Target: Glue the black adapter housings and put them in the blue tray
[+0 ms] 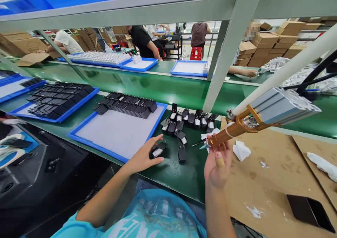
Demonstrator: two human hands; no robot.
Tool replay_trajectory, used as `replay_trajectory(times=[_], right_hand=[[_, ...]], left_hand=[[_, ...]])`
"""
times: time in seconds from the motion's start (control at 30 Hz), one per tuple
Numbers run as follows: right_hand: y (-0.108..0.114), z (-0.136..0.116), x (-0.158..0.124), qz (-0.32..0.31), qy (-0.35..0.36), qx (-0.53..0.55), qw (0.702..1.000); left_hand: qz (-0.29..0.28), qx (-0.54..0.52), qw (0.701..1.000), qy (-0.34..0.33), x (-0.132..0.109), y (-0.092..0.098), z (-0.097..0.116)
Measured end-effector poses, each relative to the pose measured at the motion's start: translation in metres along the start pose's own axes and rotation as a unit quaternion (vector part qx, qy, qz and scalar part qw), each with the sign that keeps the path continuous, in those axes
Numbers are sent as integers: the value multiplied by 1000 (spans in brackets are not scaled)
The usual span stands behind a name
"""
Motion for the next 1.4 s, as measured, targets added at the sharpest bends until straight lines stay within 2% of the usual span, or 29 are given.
replay_trajectory(times=[0.1, 0.23, 0.33, 0.47, 0.6, 0.7, 0.8, 1.0, 1.2, 1.4], right_hand=[[-1, -1, 0, -1, -3, 0, 1000], [-2, -1, -1, -1, 1, -1, 1000], [-1, 1, 0, 11, 0, -3, 1000], [4, -1, -1, 27, 23, 9, 999], [2, -9, -12, -6, 19, 2, 1000], [-10, -16, -28, -45, -6, -12, 999], [-33, -17, -42, -98, -44, 1, 994], [-87, -6, -51, -181, -56, 32, 981], [-107, 5, -45, -166, -44, 52, 984], [-109, 5, -41, -146, -41, 52, 987]], left_hand=[[17, 4, 1000, -16, 9, -2, 9], [88, 10, 996, -13, 16, -3, 5], [141, -15, 990, 0, 9, 3, -6], [187, 100, 977, -15, -9, 4, -11], [160, 182, 970, -16, -21, -16, -6], [120, 202, 971, 35, -19, -29, -8], [93, 183, 976, 67, -16, -35, -11], [96, 96, 990, 25, -24, -36, 0], [108, 58, 992, 17, -30, -31, 7], [151, 111, 980, -64, -30, -22, 19]])
Point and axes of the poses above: each hand's wrist, its own x-axis towards the middle knuckle, its own y-axis out of the back of the hand, z = x × y, the point moved 3 cm from there along x, towards the middle knuckle, and after that the axes turned 8 degrees about -y, right-handed, at the moved point
